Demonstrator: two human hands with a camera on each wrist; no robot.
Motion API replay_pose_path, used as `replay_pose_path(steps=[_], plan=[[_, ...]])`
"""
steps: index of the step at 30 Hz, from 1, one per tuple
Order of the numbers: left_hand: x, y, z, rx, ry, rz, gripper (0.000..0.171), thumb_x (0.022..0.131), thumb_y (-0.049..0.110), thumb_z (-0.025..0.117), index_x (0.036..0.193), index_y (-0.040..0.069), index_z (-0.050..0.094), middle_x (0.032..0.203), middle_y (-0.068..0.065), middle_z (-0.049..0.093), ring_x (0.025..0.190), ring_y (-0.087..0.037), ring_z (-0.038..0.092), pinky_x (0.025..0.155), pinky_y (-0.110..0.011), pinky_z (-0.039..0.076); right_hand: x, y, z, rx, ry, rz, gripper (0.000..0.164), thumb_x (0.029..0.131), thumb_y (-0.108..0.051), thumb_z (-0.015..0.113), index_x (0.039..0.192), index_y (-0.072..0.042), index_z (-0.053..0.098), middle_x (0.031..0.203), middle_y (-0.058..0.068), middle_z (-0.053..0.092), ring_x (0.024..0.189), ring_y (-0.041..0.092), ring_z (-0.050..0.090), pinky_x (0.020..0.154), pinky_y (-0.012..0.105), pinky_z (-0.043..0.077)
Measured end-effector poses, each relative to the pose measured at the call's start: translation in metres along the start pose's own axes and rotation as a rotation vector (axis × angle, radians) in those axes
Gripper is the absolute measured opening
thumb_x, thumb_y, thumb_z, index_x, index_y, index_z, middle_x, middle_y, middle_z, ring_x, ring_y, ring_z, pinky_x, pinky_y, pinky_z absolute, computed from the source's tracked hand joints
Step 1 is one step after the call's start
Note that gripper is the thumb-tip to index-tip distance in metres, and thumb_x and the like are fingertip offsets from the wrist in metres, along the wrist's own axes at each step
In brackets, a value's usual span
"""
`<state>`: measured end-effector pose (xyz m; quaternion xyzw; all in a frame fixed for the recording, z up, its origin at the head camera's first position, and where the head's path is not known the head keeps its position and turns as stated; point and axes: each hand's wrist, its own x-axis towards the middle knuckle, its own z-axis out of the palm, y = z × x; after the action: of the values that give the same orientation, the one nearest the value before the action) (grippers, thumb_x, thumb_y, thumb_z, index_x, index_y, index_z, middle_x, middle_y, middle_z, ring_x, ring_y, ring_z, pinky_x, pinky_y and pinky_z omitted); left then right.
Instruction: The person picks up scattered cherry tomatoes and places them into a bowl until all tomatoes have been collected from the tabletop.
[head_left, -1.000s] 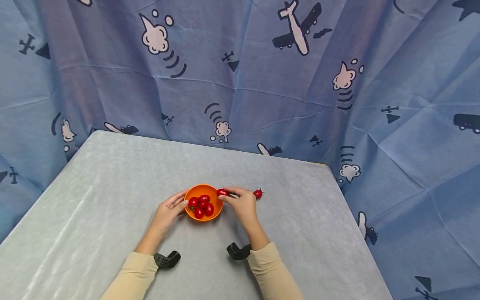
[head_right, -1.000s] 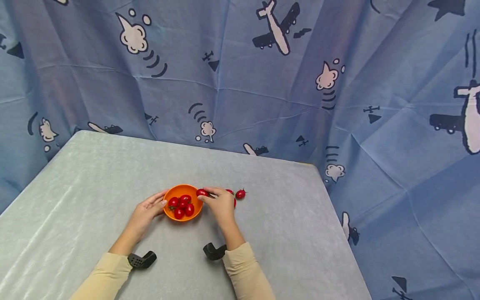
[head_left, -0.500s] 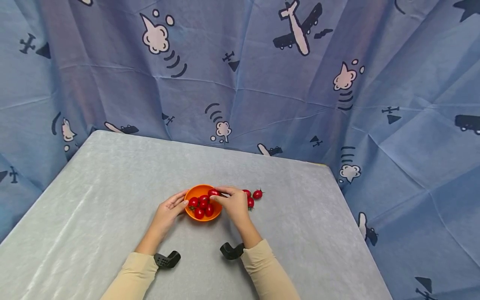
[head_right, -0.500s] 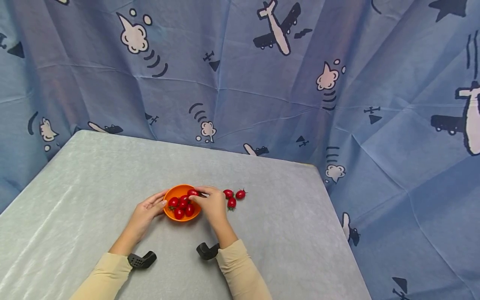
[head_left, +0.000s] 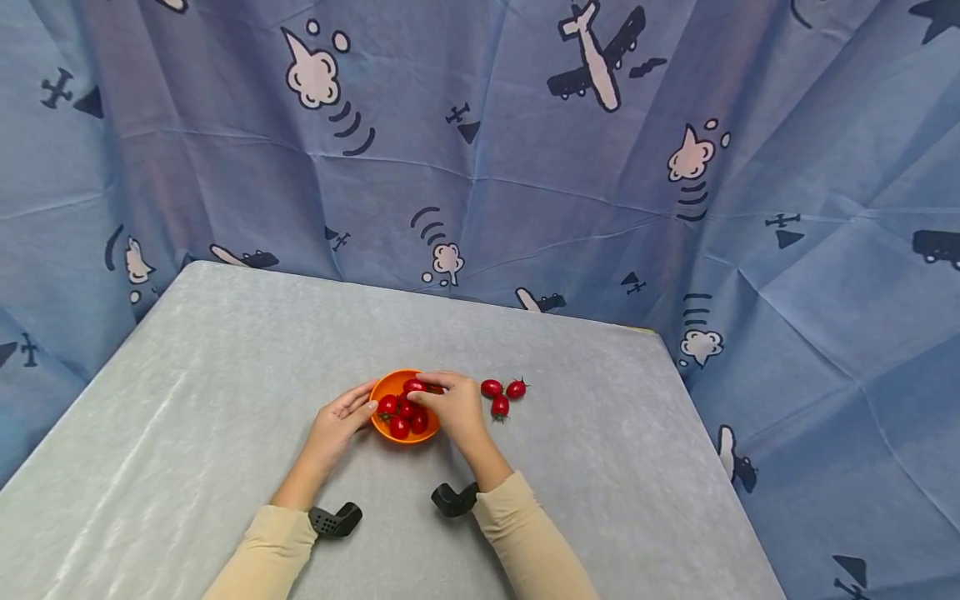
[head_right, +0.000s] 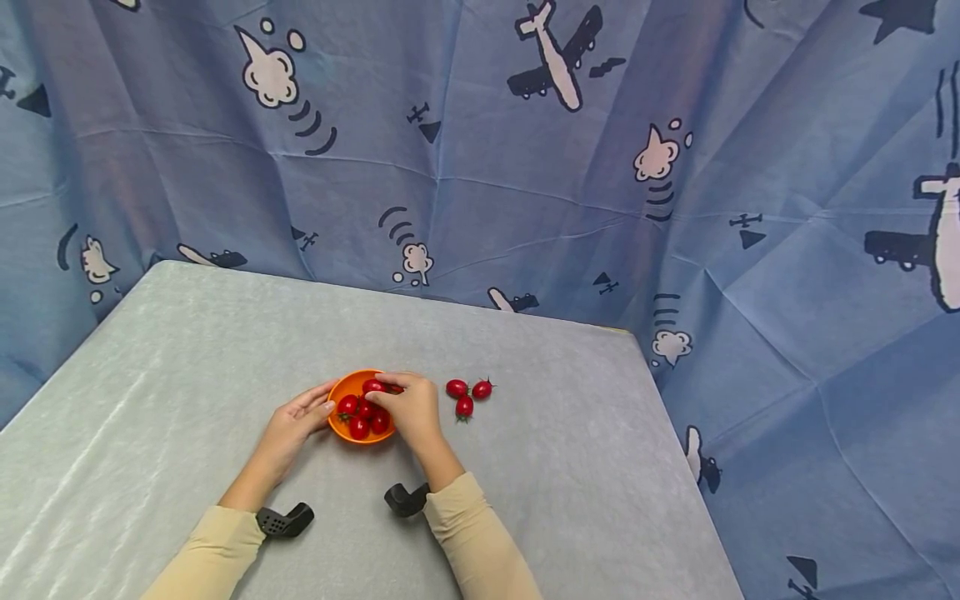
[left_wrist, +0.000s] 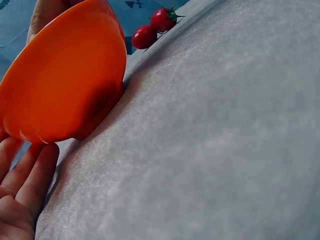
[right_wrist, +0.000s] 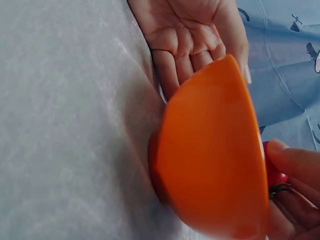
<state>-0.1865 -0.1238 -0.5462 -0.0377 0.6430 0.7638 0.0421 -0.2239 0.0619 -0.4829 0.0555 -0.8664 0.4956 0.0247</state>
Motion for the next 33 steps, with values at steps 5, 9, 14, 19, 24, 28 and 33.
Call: replay_pose_path(steps=[5,9,14,19,24,28,33], plan=[[-0.001,0.000,-0.001,0.008,-0.001,-0.003,0.050,0.099,0.015,0.060,0.145,-0.001,0.048,0.147,-0.021,0.050,0.104,0.012,0.060,0.087,-0.012,0.051,0.001,-0.003,0.005,-0.001,-0.018,0.003,0.027,0.077,-0.017,0.086,0.101,-0.008,0.080,0.108,0.012,0.076,0.109,0.027,0.068,0.092,0.038,0.057],[-0.001,0.001,-0.001,0.007,0.002,-0.002,0.049,0.100,0.015,0.060,0.145,0.000,0.048,0.148,-0.020,0.050,0.105,0.012,0.060,0.087,-0.012,0.051,0.003,-0.004,0.009,-0.021,-0.037,-0.015,0.027,0.077,-0.018,0.086,0.101,-0.008,0.080,0.108,0.011,0.076,0.109,0.027,0.069,0.092,0.038,0.058],[-0.001,0.001,-0.001,0.006,-0.002,-0.003,0.049,0.100,0.015,0.060,0.145,0.000,0.048,0.147,-0.021,0.050,0.105,0.012,0.060,0.087,-0.012,0.051,0.004,-0.004,0.012,-0.044,-0.053,-0.012,0.027,0.077,-0.018,0.086,0.102,-0.008,0.080,0.110,0.011,0.076,0.110,0.027,0.068,0.094,0.039,0.057],[0.000,0.001,-0.001,0.006,0.000,-0.002,0.049,0.100,0.016,0.060,0.145,0.000,0.048,0.147,-0.021,0.050,0.104,0.011,0.060,0.086,-0.013,0.052,0.005,-0.004,0.015,-0.067,-0.054,-0.014,0.026,0.078,-0.018,0.086,0.101,-0.008,0.080,0.110,0.011,0.076,0.109,0.027,0.069,0.093,0.039,0.057],[-0.001,0.001,-0.001,0.004,-0.003,-0.002,0.050,0.100,0.016,0.060,0.145,0.000,0.048,0.147,-0.021,0.050,0.104,0.011,0.060,0.086,-0.013,0.051,0.006,-0.005,0.017,-0.078,-0.062,-0.027,0.026,0.078,-0.017,0.085,0.102,-0.008,0.080,0.109,0.011,0.076,0.107,0.026,0.069,0.091,0.038,0.058],[-0.001,0.001,-0.001,0.003,-0.005,0.000,0.050,0.100,0.016,0.059,0.145,0.000,0.048,0.147,-0.021,0.050,0.104,0.011,0.061,0.086,-0.013,0.052,0.007,-0.005,0.019,-0.072,-0.067,-0.013,0.026,0.078,-0.015,0.085,0.102,-0.008,0.080,0.110,0.011,0.076,0.107,0.027,0.069,0.091,0.038,0.058],[0.000,0.001,-0.001,0.001,-0.009,0.002,0.050,0.100,0.016,0.060,0.145,0.000,0.048,0.147,-0.021,0.051,0.104,0.010,0.061,0.086,-0.014,0.052,0.008,-0.005,0.020,-0.076,-0.070,-0.013,0.026,0.077,-0.014,0.085,0.101,-0.007,0.080,0.110,0.012,0.076,0.108,0.027,0.069,0.092,0.038,0.058]])
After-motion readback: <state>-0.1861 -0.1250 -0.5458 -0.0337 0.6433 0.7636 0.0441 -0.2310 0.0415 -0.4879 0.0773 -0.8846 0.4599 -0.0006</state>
